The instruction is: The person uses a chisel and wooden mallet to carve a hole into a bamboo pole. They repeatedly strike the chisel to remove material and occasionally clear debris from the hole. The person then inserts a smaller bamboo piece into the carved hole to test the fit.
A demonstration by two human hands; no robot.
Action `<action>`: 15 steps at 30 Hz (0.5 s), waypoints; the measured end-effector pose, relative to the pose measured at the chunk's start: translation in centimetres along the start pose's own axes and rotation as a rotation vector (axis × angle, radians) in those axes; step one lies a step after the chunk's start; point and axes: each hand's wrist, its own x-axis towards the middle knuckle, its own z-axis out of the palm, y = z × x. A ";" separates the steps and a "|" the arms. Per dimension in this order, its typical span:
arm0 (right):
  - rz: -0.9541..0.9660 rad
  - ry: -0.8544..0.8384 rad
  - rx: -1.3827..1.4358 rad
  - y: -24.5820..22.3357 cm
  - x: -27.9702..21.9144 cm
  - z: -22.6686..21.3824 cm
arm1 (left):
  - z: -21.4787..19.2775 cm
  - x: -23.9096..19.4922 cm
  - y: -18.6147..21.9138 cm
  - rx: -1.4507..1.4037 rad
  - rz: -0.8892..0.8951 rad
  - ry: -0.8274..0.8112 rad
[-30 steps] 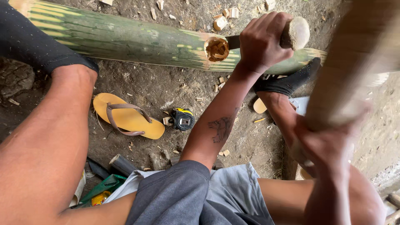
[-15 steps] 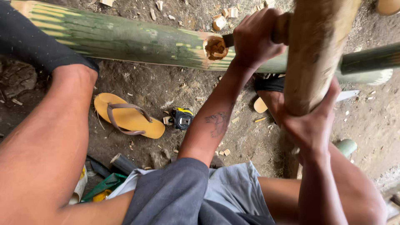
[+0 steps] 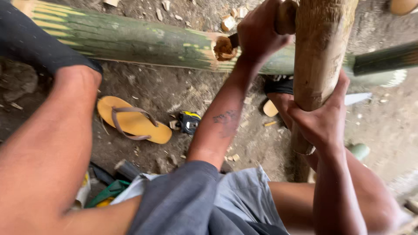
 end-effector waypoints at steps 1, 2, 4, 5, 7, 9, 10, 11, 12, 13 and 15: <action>-0.032 0.010 -0.001 0.2 -0.4 -0.4 | 0.3 -0.5 0.3 -0.005 -0.006 -0.003; 0.033 -0.011 0.047 0.2 -0.4 -0.6 | 0.2 -0.6 -0.3 0.003 -0.003 -0.014; 0.057 -0.018 0.084 0.2 -0.4 -0.9 | 0.8 -0.6 -1.3 -0.024 0.055 0.037; 0.048 -0.011 0.082 0.3 -0.3 -1.0 | 1.1 -0.8 -1.6 -0.037 0.077 0.057; 0.053 0.004 0.068 0.6 -0.7 -0.8 | 1.6 -1.2 -1.7 0.037 0.032 -0.013; 0.056 -0.001 0.047 1.2 -0.6 0.1 | 1.9 -1.8 -1.8 0.061 0.009 -0.039; 0.060 -0.006 0.037 1.5 -0.4 0.6 | 2.0 -1.9 -1.9 0.053 0.008 -0.032; 0.067 -0.019 0.031 1.9 -0.2 1.3 | 1.9 -2.3 -1.8 0.046 0.006 -0.026; 0.082 -0.032 0.030 2.1 -0.1 1.9 | 1.6 -2.3 -2.0 0.018 0.048 -0.083; 0.080 -0.043 0.045 2.2 0.3 2.8 | 1.0 -1.8 -2.6 -0.010 0.089 -0.140; 0.069 -0.077 0.095 2.7 -0.1 3.0 | -0.2 -1.5 -3.0 -0.084 0.130 -0.251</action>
